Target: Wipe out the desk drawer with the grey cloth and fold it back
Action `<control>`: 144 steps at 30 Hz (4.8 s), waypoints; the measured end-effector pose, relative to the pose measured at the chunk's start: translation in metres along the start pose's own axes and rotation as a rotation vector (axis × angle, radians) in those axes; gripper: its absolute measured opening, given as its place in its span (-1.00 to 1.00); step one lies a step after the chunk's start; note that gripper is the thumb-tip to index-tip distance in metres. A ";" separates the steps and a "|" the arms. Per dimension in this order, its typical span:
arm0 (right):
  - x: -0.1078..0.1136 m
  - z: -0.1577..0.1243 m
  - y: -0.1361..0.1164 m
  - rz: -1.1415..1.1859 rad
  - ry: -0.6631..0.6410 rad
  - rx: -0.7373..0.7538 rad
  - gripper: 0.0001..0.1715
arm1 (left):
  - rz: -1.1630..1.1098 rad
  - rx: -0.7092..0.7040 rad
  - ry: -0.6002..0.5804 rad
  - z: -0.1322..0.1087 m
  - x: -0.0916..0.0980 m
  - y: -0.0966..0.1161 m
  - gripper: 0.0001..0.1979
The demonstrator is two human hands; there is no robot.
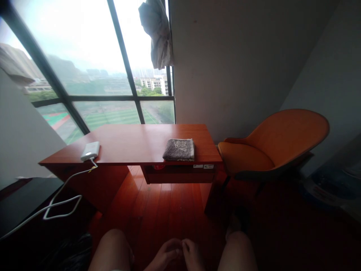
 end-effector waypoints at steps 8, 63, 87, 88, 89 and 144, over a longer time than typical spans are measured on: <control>-0.001 0.004 0.003 -0.072 0.013 0.003 -0.64 | -0.019 -0.019 0.003 0.003 0.003 -0.005 -0.79; -0.003 0.003 0.006 -0.123 0.006 0.012 -0.61 | -0.007 -0.088 -0.046 0.012 0.008 -0.021 -0.75; -0.007 0.007 0.013 -0.147 0.021 0.027 -0.67 | -0.050 -0.022 -0.060 0.009 0.004 -0.018 -0.74; -0.007 0.007 0.013 -0.144 0.021 0.027 -0.67 | -0.048 -0.021 -0.058 0.010 0.004 -0.019 -0.73; -0.007 0.007 0.014 -0.139 0.020 0.028 -0.67 | -0.051 -0.022 -0.055 0.010 0.005 -0.019 -0.73; -0.008 0.007 0.011 -0.131 0.000 0.009 -0.64 | -0.071 0.015 0.045 0.010 0.010 -0.013 -0.75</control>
Point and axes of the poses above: each hand's wrist, its own z-axis towards the middle knuckle, its own x-axis out of the back of the hand, y = z × x, the point moved 2 cm from there along z, towards the middle knuckle, and after that the axes turned 1 degree about -z, right-handed, at the moved point
